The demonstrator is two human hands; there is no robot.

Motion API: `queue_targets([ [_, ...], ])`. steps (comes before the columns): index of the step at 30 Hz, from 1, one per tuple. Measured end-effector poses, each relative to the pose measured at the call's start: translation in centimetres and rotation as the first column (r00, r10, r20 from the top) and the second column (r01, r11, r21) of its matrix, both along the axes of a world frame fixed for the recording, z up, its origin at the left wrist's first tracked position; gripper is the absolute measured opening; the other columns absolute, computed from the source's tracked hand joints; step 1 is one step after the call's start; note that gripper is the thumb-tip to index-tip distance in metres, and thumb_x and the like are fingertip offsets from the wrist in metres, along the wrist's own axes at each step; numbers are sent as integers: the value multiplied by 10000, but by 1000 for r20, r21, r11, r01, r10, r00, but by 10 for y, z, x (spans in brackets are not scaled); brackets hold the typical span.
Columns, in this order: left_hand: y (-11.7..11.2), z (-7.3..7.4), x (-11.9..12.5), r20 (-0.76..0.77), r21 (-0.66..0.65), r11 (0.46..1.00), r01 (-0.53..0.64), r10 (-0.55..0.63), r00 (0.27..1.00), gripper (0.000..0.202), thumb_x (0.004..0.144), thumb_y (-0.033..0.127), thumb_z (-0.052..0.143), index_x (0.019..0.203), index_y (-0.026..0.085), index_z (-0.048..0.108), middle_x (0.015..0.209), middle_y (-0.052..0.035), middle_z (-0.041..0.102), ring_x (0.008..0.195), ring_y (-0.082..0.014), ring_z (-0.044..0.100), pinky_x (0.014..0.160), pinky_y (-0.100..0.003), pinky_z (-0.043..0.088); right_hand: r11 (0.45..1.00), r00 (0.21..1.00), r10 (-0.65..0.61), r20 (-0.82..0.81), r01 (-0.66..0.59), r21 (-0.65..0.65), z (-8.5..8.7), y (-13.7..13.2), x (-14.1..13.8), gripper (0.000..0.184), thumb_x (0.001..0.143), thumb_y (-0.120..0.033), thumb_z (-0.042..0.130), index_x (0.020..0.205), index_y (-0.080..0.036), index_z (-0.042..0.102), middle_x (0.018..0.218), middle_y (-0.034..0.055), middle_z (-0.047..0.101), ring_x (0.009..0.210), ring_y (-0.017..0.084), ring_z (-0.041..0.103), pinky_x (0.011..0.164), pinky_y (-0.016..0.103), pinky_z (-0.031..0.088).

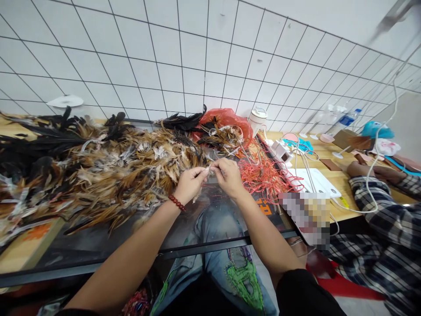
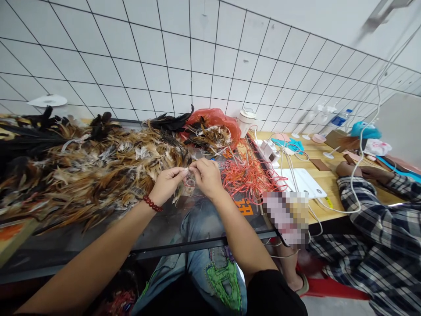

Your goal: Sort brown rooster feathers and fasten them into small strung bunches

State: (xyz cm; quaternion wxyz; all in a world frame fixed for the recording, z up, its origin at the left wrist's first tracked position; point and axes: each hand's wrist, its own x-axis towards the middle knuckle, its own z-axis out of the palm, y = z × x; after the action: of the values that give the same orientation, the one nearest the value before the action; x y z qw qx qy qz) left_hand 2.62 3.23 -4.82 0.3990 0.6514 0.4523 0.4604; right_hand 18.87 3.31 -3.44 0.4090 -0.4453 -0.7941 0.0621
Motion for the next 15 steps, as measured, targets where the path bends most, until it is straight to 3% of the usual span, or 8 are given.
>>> queue_targets([
  [2, 2, 0, -1, 30, 48, 998, 31, -32, 999, 290, 815, 423, 592, 702, 175, 694, 699, -35, 670, 698, -183, 600, 704, -313, 474, 995, 992, 95, -82, -96, -2, 1, 2, 1, 213, 960, -264, 469, 1051, -231, 658, 1016, 61, 675, 982, 184, 604, 880, 340, 431],
  [4, 4, 2, -6, 40, 186, 983, 10, -18, 999, 245, 817, 396, 615, 728, 195, 722, 860, -61, 720, 909, -222, 632, 895, -377, 473, 988, 976, 153, -155, -153, 13, 1, 3, 2, 248, 969, -265, 452, 1118, -244, 649, 1064, 67, 660, 1007, 178, 602, 876, 328, 458],
  [7, 10, 11, -18, 92, 407, 891, -201, 178, 980, 195, 845, 341, 621, 736, 226, 734, 1068, -61, 724, 1202, -241, 541, 1137, -459, 287, 984, 976, 174, -134, -176, 2, -1, 3, 1, 215, 958, -285, 492, 1039, -221, 680, 997, 72, 654, 958, 184, 597, 864, 325, 462],
  [10, 17, 16, -29, 235, 456, 815, -358, 278, 931, 187, 871, 319, 607, 765, 222, 727, 1071, -56, 722, 1191, -225, 560, 1140, -457, 301, 919, 915, 390, 106, -380, -106, -5, 0, -6, 186, 922, -326, 574, 981, -207, 705, 941, 64, 653, 927, 189, 585, 863, 325, 443],
  [12, 21, 14, -32, 320, 410, 817, -406, 289, 902, 184, 871, 322, 609, 786, 210, 727, 1054, -63, 717, 1126, -218, 601, 1083, -430, 383, 858, 822, 512, 248, -475, -198, -7, -4, -13, 232, 887, -369, 630, 1037, -211, 708, 962, 64, 648, 937, 198, 574, 871, 336, 429],
  [15, 23, 11, -31, 354, 332, 842, -425, 307, 883, 174, 850, 320, 627, 788, 197, 733, 1073, -73, 702, 1094, -216, 619, 1021, -398, 440, 826, 747, 563, 353, -493, -275, -8, -10, -24, 285, 852, -412, 668, 1053, -216, 719, 959, 69, 637, 944, 216, 563, 867, 355, 419],
])
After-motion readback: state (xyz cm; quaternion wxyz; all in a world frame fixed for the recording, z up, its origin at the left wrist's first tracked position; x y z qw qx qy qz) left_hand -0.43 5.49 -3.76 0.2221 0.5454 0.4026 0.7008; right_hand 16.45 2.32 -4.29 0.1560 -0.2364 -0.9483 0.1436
